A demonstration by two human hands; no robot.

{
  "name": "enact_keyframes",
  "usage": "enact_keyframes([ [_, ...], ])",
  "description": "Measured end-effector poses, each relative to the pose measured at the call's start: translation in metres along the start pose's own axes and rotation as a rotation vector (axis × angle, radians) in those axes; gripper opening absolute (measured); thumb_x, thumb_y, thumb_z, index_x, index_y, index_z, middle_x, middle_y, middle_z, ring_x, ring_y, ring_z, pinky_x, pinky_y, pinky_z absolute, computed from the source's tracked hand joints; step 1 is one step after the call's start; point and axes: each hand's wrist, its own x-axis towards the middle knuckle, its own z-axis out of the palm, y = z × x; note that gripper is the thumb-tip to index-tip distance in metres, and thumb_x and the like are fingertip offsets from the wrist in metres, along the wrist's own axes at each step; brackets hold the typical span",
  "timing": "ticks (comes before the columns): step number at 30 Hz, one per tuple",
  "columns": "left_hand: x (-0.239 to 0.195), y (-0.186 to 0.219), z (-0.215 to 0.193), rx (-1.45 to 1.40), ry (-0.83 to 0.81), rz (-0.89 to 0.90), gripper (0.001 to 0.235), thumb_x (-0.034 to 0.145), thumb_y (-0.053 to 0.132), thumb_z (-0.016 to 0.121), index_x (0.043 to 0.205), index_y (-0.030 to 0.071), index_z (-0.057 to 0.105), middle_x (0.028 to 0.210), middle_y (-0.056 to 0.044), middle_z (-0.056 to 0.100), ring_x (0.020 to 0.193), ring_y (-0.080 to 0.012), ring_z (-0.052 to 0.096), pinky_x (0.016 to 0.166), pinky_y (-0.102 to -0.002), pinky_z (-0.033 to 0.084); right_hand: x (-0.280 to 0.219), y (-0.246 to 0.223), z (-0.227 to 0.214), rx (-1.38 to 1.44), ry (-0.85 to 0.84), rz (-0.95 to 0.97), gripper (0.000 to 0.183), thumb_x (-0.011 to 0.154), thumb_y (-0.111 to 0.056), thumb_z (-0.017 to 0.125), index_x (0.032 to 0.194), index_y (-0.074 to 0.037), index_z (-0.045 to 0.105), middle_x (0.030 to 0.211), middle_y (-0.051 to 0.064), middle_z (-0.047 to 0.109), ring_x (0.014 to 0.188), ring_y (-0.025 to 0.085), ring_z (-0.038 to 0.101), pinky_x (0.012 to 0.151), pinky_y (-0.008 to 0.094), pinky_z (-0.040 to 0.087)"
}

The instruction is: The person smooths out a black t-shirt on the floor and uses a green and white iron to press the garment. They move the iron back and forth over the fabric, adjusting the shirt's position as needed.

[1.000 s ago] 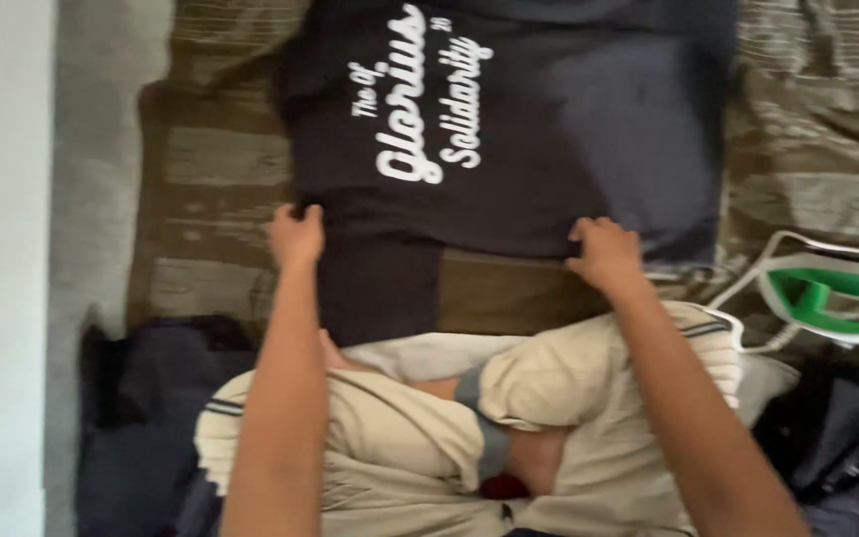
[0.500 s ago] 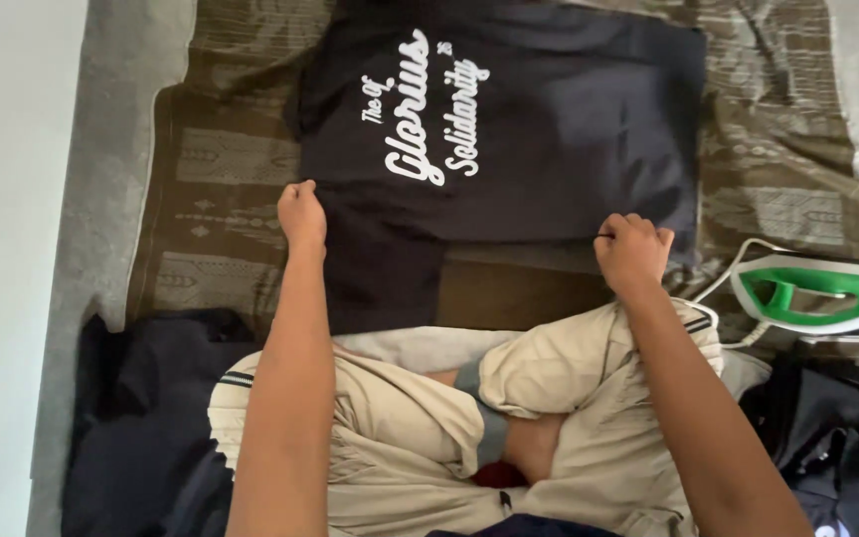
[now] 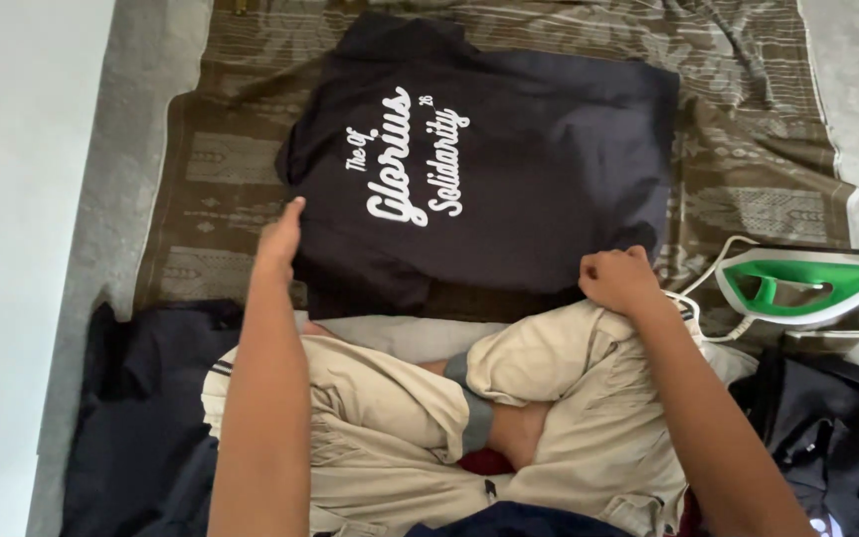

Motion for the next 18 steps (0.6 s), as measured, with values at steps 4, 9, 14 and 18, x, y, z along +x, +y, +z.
enact_keyframes([
  [4,0.067,-0.036,0.015,0.097,0.037,0.038,0.077,0.083,0.052,0.058,0.136,0.001,0.038,0.137,-0.023,0.037,0.127,-0.0359,0.035,0.099,-0.052,0.034,0.015,-0.002,0.003,-0.040,0.013,0.019,0.027,0.082,-0.035,0.044,0.081,-0.017,0.065,0.088,0.008,0.069,0.093,0.029,0.062,0.089,0.045,0.036],
  [9,0.071,-0.029,0.009,-0.280,0.034,0.242,0.047,0.072,0.034,0.062,0.108,0.003,0.063,0.105,-0.014,0.057,0.097,-0.0245,0.055,0.080,-0.044,0.045,0.019,0.030,0.023,-0.035,0.839,0.041,0.006,0.082,-0.022,0.054,0.076,-0.023,0.056,0.065,0.000,0.058,0.066,0.023,0.061,0.066,0.036,0.044],
  [14,0.052,-0.033,-0.003,-0.174,-0.150,-0.046,0.059,0.057,0.029,0.058,0.110,0.004,0.056,0.110,-0.013,0.049,0.106,-0.0280,0.049,0.087,-0.043,0.039,0.024,0.045,0.048,-0.261,0.769,0.053,0.012,0.079,-0.027,0.045,0.068,-0.027,0.050,0.053,-0.006,0.051,0.053,0.017,0.059,0.061,0.032,0.040],
  [18,0.084,-0.067,-0.009,0.399,-0.186,-0.235,0.065,0.055,0.031,0.055,0.116,0.007,0.050,0.094,-0.015,0.052,0.071,-0.0317,0.055,0.076,-0.042,0.041,-0.001,-0.015,-0.025,-0.026,-0.041,0.364,0.045,0.069,-0.050,0.039,0.079,-0.021,0.072,0.085,0.008,0.073,0.092,0.032,0.067,0.078,0.037,0.032],
])
